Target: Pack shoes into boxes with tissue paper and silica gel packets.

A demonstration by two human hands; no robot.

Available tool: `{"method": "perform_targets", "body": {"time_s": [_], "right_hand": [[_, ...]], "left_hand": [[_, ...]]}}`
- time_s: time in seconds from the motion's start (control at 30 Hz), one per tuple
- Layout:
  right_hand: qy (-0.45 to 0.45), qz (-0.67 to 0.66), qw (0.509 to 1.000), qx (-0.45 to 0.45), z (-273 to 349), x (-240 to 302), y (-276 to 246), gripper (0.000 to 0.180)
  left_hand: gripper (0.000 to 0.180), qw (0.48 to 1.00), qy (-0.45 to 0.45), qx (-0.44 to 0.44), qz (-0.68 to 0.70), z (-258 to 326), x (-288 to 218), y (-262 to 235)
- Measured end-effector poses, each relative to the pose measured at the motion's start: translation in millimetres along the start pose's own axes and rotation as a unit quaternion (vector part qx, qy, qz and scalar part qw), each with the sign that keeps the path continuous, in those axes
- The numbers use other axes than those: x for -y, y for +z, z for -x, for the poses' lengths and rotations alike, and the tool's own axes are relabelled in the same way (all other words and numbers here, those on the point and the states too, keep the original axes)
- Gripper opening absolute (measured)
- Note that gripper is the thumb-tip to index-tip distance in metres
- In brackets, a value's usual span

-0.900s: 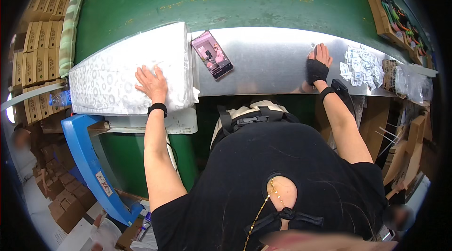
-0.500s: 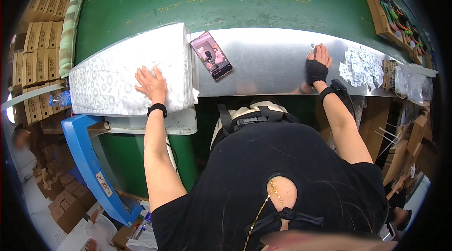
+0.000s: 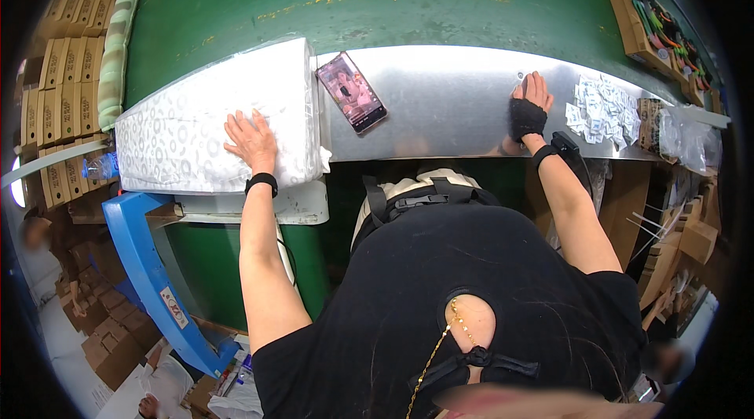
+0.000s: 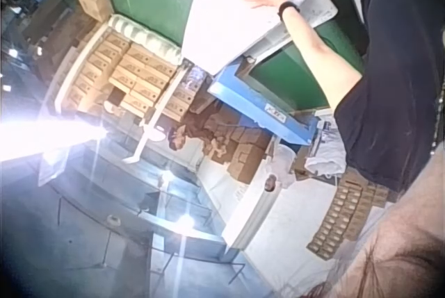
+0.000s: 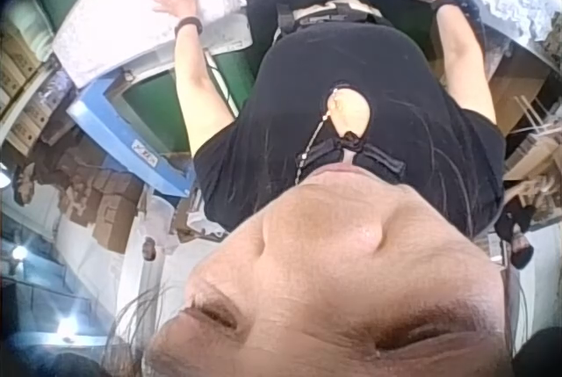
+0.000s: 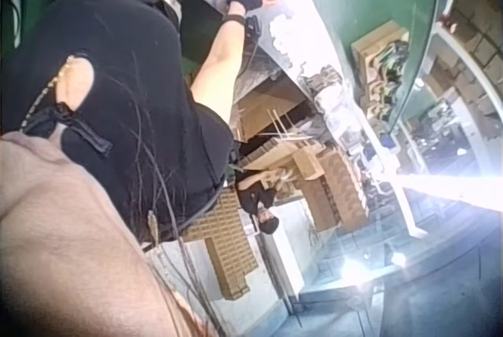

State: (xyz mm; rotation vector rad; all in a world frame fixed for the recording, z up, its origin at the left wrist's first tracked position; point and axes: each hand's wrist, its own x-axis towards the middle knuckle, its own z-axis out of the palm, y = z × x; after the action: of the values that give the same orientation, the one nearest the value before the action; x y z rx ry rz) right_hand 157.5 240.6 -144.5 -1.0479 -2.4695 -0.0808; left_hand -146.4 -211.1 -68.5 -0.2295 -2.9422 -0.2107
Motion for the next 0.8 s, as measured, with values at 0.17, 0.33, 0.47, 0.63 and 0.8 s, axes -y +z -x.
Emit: {"method": "perform_targets", "body": {"time_s": [0.17, 0.33, 0.47, 0.63, 0.8], "right_hand": [[0.000, -0.007, 1.000, -0.003, -0.3, -0.3, 0.7, 0.036], [0.003, -0.003, 1.000, 0.001, -2.0, 0.4, 0.1, 0.035], [0.003, -0.002, 1.000, 0.003, -1.7, 0.4, 0.1, 0.036], [0.002, -0.003, 1.000, 0.002, -1.2, 0.8, -1.0, 0.036], [0.006, 0.001, 1.000, 0.010, -0.6, 0.2, 0.5, 0.036]], "left_hand": [[0.053, 1.000, 0.001, -0.007, 0.002, -0.6, 0.1, 0.7], [0.054, 1.000, 0.000, -0.008, -0.002, -1.3, -1.6, -0.3], [0.054, 1.000, 0.001, -0.004, -0.002, -1.2, -2.7, -2.7], [0.053, 1.000, 0.001, -0.008, -0.006, -0.8, -1.5, -1.5], [0.052, 1.000, -0.001, -0.011, -0.002, -0.8, -0.2, 0.2]]}}
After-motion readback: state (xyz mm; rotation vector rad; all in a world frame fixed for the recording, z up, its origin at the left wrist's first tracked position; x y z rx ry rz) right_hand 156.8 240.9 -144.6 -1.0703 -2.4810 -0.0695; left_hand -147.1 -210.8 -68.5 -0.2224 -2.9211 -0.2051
